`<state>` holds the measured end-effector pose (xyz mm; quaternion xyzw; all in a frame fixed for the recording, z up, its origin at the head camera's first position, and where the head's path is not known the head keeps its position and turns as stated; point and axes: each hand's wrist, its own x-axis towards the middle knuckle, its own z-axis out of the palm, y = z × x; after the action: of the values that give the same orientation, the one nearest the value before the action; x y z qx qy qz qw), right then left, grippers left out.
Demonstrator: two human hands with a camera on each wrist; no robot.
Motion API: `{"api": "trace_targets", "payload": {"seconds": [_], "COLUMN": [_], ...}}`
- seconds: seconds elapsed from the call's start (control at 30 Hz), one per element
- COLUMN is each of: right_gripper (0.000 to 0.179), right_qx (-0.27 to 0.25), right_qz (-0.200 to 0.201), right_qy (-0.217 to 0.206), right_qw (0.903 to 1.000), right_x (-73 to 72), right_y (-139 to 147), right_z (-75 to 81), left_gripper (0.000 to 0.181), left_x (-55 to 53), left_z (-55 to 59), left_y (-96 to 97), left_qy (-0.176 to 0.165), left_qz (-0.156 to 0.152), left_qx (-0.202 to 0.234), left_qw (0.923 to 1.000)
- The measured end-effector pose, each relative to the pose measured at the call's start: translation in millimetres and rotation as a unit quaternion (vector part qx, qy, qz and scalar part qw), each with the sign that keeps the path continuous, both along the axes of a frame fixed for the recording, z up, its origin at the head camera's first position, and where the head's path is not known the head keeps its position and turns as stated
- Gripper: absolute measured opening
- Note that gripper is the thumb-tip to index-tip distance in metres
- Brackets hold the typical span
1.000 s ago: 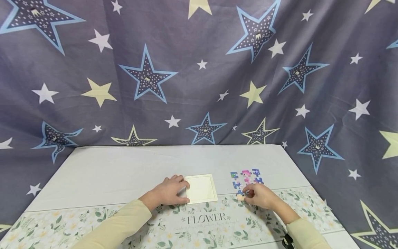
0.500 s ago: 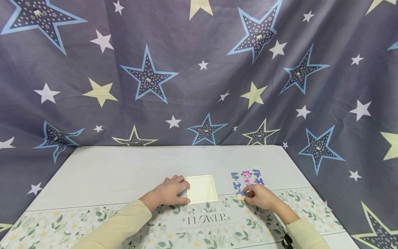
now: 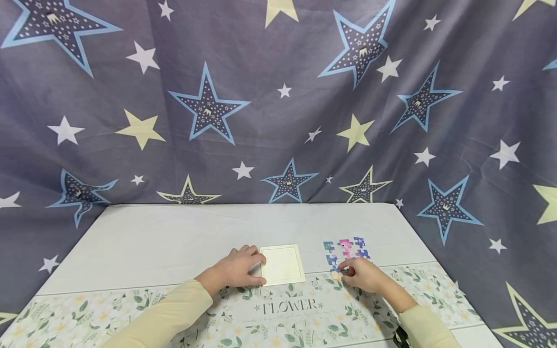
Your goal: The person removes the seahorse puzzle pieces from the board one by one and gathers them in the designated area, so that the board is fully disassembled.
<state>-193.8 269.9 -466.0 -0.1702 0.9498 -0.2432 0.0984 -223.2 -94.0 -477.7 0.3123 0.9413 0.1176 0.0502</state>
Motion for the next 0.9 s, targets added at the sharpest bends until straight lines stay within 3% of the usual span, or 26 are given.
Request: {"api": "trace_targets", "payload": {"seconds": [0.9], "right_gripper": [0.027], "right_qx": [0.004], "right_qz": [-0.017], "right_qy": [-0.006], "right_qw": [0.9998], "right_x": [-3.0], "right_y": [-1.2], "right_z": [0.0], "left_gripper": [0.048], "left_x": [1.0], "left_z": [2.5], "left_y": [2.5], "left_qy": [-0.002], "left_qz": [0.006], "left_qx": [0.004], "left_qw": [1.0000]}}
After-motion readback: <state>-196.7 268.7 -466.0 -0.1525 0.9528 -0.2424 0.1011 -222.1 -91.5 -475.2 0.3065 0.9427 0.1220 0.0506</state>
